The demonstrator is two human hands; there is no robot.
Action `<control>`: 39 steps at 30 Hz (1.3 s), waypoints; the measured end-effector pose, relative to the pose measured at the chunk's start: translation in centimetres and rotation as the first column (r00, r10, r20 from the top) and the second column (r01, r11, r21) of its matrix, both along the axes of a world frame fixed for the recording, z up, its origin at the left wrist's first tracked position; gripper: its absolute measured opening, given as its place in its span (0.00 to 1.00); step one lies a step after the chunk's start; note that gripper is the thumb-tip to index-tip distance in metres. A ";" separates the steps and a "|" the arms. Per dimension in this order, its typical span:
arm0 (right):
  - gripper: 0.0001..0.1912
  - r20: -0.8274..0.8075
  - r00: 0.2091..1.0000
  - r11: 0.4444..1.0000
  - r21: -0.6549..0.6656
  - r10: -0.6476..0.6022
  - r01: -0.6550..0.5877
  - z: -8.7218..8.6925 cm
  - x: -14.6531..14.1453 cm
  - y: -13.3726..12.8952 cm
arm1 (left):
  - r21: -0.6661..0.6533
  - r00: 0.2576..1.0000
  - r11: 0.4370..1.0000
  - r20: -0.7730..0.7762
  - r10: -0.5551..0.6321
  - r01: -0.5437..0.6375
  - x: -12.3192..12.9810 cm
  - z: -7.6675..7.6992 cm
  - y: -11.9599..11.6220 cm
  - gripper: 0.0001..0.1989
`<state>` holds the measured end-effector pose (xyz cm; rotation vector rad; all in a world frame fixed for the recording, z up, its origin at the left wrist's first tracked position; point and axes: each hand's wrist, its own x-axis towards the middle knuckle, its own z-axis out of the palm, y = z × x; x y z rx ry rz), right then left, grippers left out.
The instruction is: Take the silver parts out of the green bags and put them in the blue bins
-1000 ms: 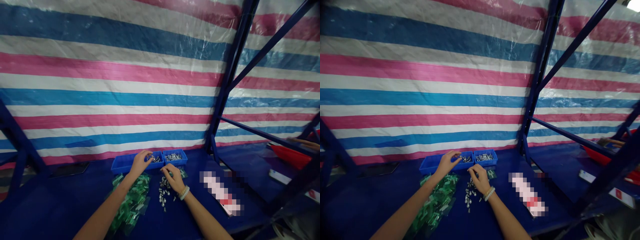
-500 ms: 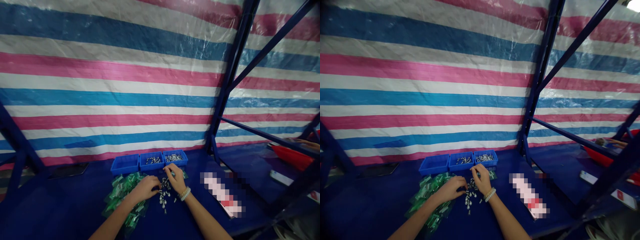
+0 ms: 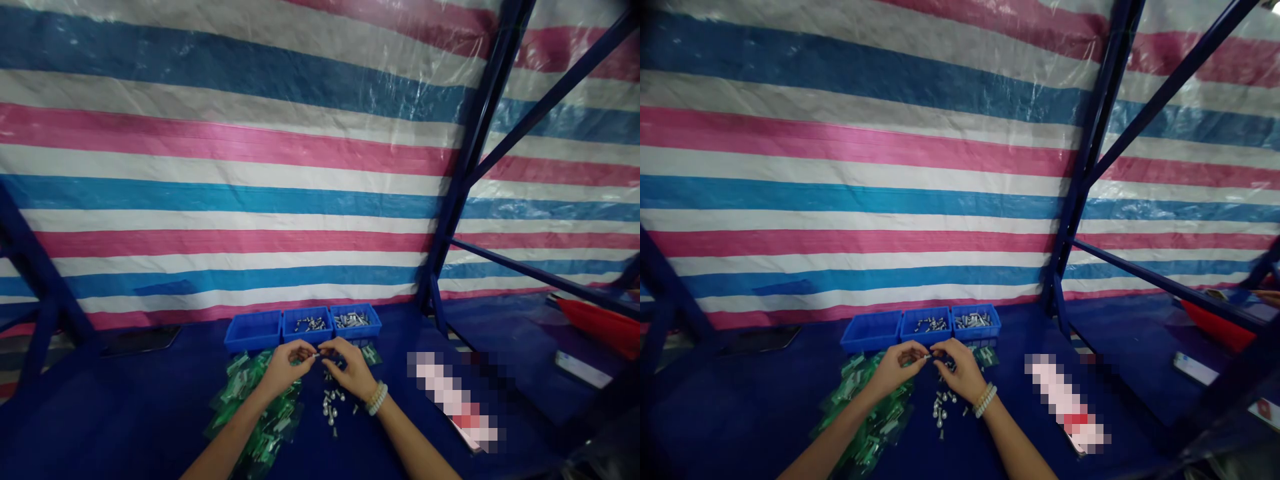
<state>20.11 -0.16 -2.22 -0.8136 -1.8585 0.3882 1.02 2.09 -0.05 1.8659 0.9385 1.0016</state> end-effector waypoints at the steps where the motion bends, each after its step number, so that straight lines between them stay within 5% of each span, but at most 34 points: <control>1: 0.10 -0.004 1.000 1.000 0.002 0.010 -0.010 0.0 0.0 0.0 | -0.022 1.000 1.000 0.018 -0.013 0.013 0.0 -0.1 0.0 0.08; 10: 0.03 -0.011 1.000 0.999 0.037 -0.014 0.014 1.0 0.0 -0.5 | -0.130 0.990 0.987 0.111 -0.084 0.099 0.7 -0.6 -0.6 0.14; 14: 0.07 0.007 0.998 0.998 0.023 -0.063 0.063 1.0 -0.2 -0.6 | -0.114 0.990 0.993 0.138 -0.007 0.023 1.3 -0.9 -1.3 0.12; 20: 0.11 0.060 0.998 1.000 -0.010 0.008 -0.008 0.7 -0.3 -0.6 | 0.086 0.995 0.992 0.041 0.091 -0.095 1.5 0.2 0.1 0.09; 25: 0.11 0.011 0.997 0.997 -0.012 -0.072 0.072 0.6 0.1 -0.2 | 0.374 0.962 0.909 -0.122 0.245 -0.184 0.8 3.2 4.1 0.13; 28: 0.11 -0.044 0.988 0.989 0.003 -0.146 0.147 0.4 0.5 0.1 | 0.449 0.925 0.891 -0.309 0.223 -0.065 0.4 3.2 4.3 0.24; 34: 0.11 -0.147 0.949 0.958 0.030 -0.279 0.286 0.1 0.9 0.5 | 0.315 0.770 0.876 -0.631 -0.093 0.365 1.0 0.0 -0.2 0.08; 39: 0.11 -0.152 0.945 0.954 0.032 -0.290 0.298 0.1 0.9 0.4 | 0.270 0.721 0.847 -0.670 -0.176 0.458 1.6 -0.7 -1.4 0.08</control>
